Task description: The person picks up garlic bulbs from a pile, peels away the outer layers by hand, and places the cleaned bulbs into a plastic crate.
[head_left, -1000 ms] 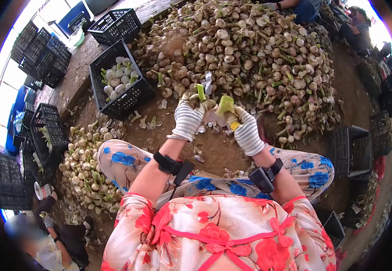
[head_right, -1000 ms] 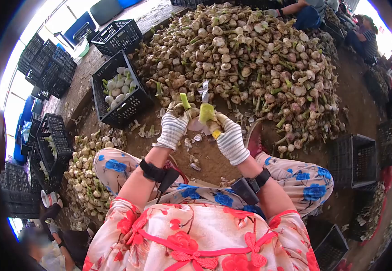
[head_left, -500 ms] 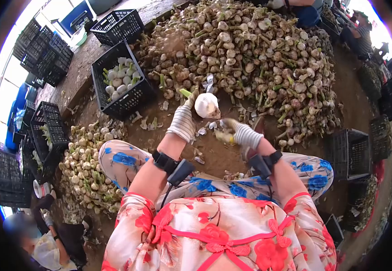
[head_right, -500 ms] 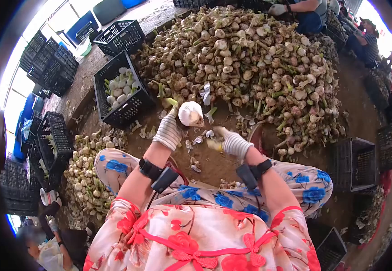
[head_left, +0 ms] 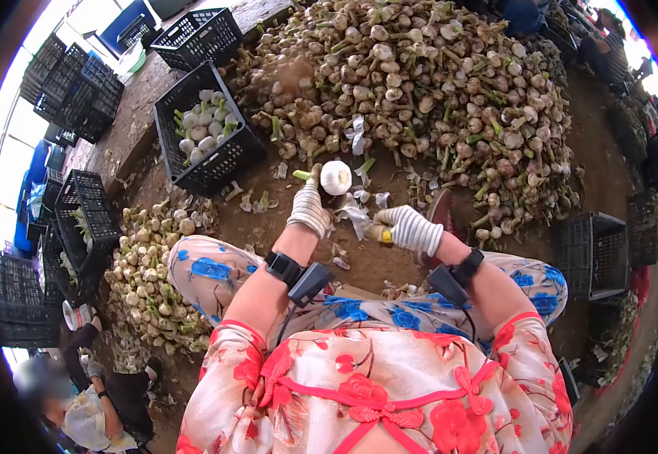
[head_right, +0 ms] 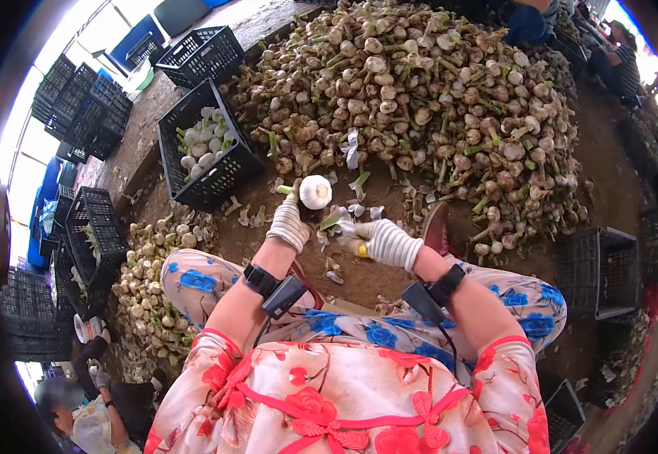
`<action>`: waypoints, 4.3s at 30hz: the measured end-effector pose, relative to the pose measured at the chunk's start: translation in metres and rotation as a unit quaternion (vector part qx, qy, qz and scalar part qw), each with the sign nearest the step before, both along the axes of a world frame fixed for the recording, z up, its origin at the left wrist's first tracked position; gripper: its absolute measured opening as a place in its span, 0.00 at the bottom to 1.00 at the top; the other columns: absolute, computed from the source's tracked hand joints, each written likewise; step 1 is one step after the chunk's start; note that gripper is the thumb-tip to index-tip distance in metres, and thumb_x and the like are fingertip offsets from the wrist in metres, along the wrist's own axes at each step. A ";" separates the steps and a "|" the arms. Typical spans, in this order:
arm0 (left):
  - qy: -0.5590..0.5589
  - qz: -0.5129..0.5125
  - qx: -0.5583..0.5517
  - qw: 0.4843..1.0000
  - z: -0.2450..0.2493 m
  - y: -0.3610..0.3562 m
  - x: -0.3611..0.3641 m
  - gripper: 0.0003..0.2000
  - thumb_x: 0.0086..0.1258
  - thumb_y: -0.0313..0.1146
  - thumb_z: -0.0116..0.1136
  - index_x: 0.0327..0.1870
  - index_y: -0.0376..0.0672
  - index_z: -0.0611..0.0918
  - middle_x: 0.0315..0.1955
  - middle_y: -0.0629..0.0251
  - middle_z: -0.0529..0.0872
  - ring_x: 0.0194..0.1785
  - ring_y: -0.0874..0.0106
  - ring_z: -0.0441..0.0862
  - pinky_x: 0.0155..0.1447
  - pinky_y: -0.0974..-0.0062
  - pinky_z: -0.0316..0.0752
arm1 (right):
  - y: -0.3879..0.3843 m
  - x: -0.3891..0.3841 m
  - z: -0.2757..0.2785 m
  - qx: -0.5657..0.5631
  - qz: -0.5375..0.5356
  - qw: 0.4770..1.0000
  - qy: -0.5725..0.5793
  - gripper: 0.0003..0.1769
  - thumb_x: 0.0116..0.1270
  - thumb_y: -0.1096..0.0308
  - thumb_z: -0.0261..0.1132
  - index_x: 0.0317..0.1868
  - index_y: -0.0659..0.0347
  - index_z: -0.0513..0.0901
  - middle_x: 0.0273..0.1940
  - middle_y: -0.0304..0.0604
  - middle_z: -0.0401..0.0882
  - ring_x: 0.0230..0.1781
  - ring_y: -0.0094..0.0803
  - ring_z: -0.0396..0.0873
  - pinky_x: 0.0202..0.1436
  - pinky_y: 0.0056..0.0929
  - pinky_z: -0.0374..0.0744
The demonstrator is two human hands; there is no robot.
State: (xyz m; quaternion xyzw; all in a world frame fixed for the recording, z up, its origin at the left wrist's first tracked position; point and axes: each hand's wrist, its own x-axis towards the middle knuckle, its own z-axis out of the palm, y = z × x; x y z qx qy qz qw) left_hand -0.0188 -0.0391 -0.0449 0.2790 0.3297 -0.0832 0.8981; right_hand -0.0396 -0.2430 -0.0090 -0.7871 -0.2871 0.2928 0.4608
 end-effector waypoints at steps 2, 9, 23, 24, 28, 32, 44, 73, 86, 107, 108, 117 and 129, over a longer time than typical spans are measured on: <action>0.034 0.018 0.018 0.999 0.003 0.010 -0.001 0.15 0.62 0.49 0.55 0.40 0.49 0.79 0.34 0.66 0.83 0.34 0.68 0.80 0.30 0.69 0.79 | -0.008 0.005 -0.024 -0.152 0.016 0.988 -0.025 0.14 0.58 0.60 0.61 0.39 0.61 0.79 0.30 0.49 0.80 0.30 0.31 0.78 0.36 0.29 0.74; -0.127 0.307 0.066 0.941 0.072 0.146 0.054 0.24 0.59 0.59 0.50 0.37 0.42 0.74 0.31 0.60 0.77 0.35 0.66 0.75 0.44 0.59 0.77 | -0.050 0.040 -0.109 -0.190 -0.016 0.979 -0.078 0.16 0.57 0.58 0.57 0.40 0.60 0.79 0.34 0.53 0.79 0.36 0.46 0.78 0.40 0.35 0.75; -0.024 0.039 0.087 0.995 -0.026 0.039 0.049 0.16 0.62 0.22 0.45 0.52 0.45 0.73 0.36 0.60 0.80 0.34 0.68 0.79 0.38 0.66 0.78 | -0.140 0.179 -0.169 -0.337 -0.395 0.853 0.047 0.30 0.55 0.48 0.59 0.50 0.64 0.74 0.46 0.58 0.75 0.48 0.47 0.73 0.48 0.38 0.73; -0.026 0.033 0.084 0.996 -0.033 0.040 0.051 0.17 0.59 0.21 0.49 0.51 0.44 0.72 0.34 0.59 0.80 0.32 0.67 0.80 0.35 0.64 0.78 | -0.143 0.188 -0.180 -0.301 -0.443 0.837 0.114 0.35 0.53 0.49 0.62 0.55 0.65 0.69 0.48 0.59 0.74 0.49 0.46 0.73 0.49 0.37 0.72; 0.048 0.034 0.127 0.990 -0.043 0.028 0.053 0.17 0.59 0.23 0.52 0.51 0.44 0.71 0.32 0.57 0.80 0.30 0.66 0.80 0.34 0.68 0.77 | -0.147 0.219 -0.237 -0.223 -0.503 0.794 0.258 0.38 0.56 0.49 0.61 0.61 0.61 0.60 0.56 0.51 0.68 0.46 0.46 0.72 0.50 0.35 0.69; 0.064 0.010 0.135 0.989 -0.055 0.025 0.051 0.17 0.58 0.23 0.54 0.50 0.41 0.71 0.30 0.57 0.81 0.29 0.67 0.79 0.31 0.70 0.76 | -0.180 0.249 -0.369 -0.221 -0.533 0.754 0.313 0.23 0.57 0.55 0.60 0.49 0.60 0.72 0.50 0.47 0.75 0.44 0.45 0.74 0.48 0.35 0.71; -0.021 -0.115 0.092 0.989 -0.022 -0.028 0.035 0.15 0.58 0.25 0.55 0.47 0.37 0.74 0.29 0.59 0.82 0.25 0.70 0.79 0.30 0.72 0.76 | -0.142 0.175 -0.147 -0.157 -0.241 0.957 0.049 0.11 0.61 0.63 0.58 0.39 0.60 0.80 0.24 0.40 0.77 0.21 0.29 0.75 0.22 0.27 0.73; 0.075 -0.077 0.133 0.985 -0.083 0.028 0.006 0.11 0.62 0.27 0.51 0.47 0.42 0.75 0.30 0.62 0.82 0.26 0.68 0.79 0.31 0.67 0.76 | 0.035 0.090 -0.199 0.233 -0.275 0.780 0.512 0.19 0.55 0.64 0.67 0.45 0.56 0.72 0.33 0.34 0.74 0.31 0.24 0.74 0.32 0.28 0.77; -0.348 -0.144 0.470 0.798 -0.009 -0.015 0.016 0.28 0.55 0.26 0.61 0.60 0.42 0.66 0.53 0.64 0.72 0.50 0.73 0.73 0.52 0.76 0.71 | 0.039 0.073 -0.023 0.378 -0.159 0.728 0.550 0.26 0.63 0.44 0.51 0.52 0.55 0.72 0.48 0.43 0.76 0.44 0.38 0.76 0.45 0.42 0.76; -0.227 -0.231 0.075 0.943 0.032 -0.055 -0.015 0.21 0.63 0.45 0.55 0.52 0.44 0.72 0.42 0.65 0.79 0.44 0.70 0.78 0.46 0.73 0.76 | -0.022 0.028 0.030 0.319 -0.333 0.836 0.297 0.13 0.56 0.55 0.66 0.33 0.56 0.81 0.26 0.33 0.79 0.23 0.22 0.75 0.24 0.22 0.72; -0.231 -0.230 0.076 0.942 0.043 -0.053 -0.019 0.21 0.63 0.45 0.55 0.52 0.44 0.72 0.42 0.65 0.79 0.44 0.70 0.78 0.46 0.73 0.76 | -0.022 0.024 0.051 0.324 -0.360 0.812 0.325 0.16 0.56 0.52 0.65 0.33 0.57 0.81 0.26 0.37 0.79 0.21 0.26 0.76 0.21 0.26 0.73; -0.310 -0.203 0.170 0.913 0.085 -0.060 -0.027 0.22 0.49 0.23 0.64 0.48 0.43 0.74 0.38 0.68 0.79 0.39 0.75 0.78 0.43 0.77 0.76 | -0.019 0.022 0.042 0.389 -0.291 0.790 0.373 0.21 0.61 0.47 0.57 0.42 0.57 0.77 0.35 0.39 0.79 0.33 0.29 0.77 0.33 0.32 0.77; -0.429 -0.145 0.320 0.832 0.079 -0.071 -0.018 0.34 0.45 0.23 0.70 0.57 0.40 0.67 0.45 0.65 0.76 0.48 0.75 0.74 0.51 0.77 0.73 | -0.017 0.014 0.050 0.519 -0.203 0.682 0.473 0.26 0.63 0.48 0.54 0.50 0.63 0.72 0.43 0.43 0.77 0.38 0.33 0.78 0.39 0.32 0.80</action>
